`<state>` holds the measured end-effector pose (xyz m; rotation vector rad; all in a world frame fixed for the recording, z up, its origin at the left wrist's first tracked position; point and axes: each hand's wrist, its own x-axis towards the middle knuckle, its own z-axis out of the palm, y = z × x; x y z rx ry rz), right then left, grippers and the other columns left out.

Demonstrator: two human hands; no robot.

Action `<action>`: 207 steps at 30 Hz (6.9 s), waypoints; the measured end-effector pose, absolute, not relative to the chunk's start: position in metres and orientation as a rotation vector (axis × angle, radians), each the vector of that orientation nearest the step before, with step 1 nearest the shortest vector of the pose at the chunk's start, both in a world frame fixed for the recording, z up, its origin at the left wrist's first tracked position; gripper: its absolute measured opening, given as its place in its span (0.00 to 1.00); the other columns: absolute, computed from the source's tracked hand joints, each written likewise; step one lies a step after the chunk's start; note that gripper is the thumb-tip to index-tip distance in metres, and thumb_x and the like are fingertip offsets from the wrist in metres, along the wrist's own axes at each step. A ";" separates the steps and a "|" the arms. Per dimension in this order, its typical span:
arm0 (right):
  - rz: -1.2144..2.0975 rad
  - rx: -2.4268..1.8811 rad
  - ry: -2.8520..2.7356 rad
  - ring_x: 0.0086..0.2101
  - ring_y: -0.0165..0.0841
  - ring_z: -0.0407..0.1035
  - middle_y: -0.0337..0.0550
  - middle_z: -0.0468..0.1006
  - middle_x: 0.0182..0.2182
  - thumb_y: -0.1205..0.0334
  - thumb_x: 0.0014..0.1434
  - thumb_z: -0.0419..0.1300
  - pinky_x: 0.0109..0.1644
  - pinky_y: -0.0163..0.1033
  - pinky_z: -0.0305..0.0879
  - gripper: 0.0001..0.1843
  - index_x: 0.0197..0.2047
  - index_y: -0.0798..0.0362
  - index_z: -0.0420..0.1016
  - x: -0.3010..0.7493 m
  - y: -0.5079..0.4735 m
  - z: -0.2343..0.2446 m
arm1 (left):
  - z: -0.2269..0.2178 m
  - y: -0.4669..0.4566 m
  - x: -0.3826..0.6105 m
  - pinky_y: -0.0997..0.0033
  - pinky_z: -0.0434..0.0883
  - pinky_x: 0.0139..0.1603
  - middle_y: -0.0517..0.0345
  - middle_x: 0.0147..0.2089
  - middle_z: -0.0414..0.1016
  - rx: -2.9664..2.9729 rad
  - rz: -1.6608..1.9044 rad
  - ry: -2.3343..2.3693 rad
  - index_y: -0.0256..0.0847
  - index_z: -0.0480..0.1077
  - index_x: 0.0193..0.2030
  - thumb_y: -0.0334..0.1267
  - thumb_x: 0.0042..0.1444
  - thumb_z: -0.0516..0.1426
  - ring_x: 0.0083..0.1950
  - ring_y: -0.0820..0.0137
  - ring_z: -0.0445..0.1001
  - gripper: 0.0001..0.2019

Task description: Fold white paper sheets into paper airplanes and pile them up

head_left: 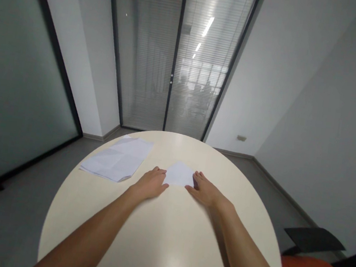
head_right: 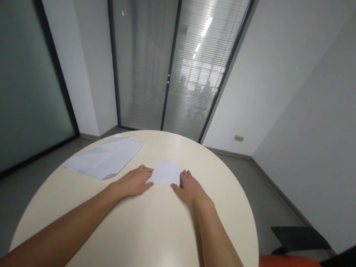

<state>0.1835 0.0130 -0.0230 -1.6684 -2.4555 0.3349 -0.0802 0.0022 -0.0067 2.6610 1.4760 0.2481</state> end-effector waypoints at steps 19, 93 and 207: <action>0.391 -1.542 -2.492 0.68 0.49 0.53 0.60 0.62 0.67 0.45 0.65 0.54 0.69 0.52 0.54 0.29 0.59 0.58 0.71 0.186 0.012 -0.020 | -0.010 0.013 -0.100 0.58 0.65 0.64 0.48 0.64 0.71 2.640 0.299 1.351 0.38 0.71 0.59 0.44 0.64 0.54 0.63 0.57 0.67 0.20; 0.329 -1.526 -2.444 0.37 0.40 0.77 0.47 0.85 0.40 0.52 0.63 0.53 0.41 0.39 0.67 0.23 0.54 0.51 0.80 0.196 0.006 0.003 | -0.016 0.013 -0.096 0.58 0.68 0.59 0.48 0.57 0.76 2.635 0.375 1.409 0.42 0.71 0.57 0.48 0.64 0.52 0.59 0.55 0.69 0.20; 0.245 -1.489 -2.587 0.64 0.47 0.60 0.52 0.71 0.62 0.59 0.68 0.50 0.67 0.57 0.53 0.20 0.57 0.52 0.75 0.159 0.006 -0.011 | -0.042 0.001 -0.053 0.53 0.64 0.66 0.40 0.65 0.69 2.587 0.580 1.637 0.36 0.69 0.60 0.42 0.69 0.48 0.67 0.54 0.66 0.19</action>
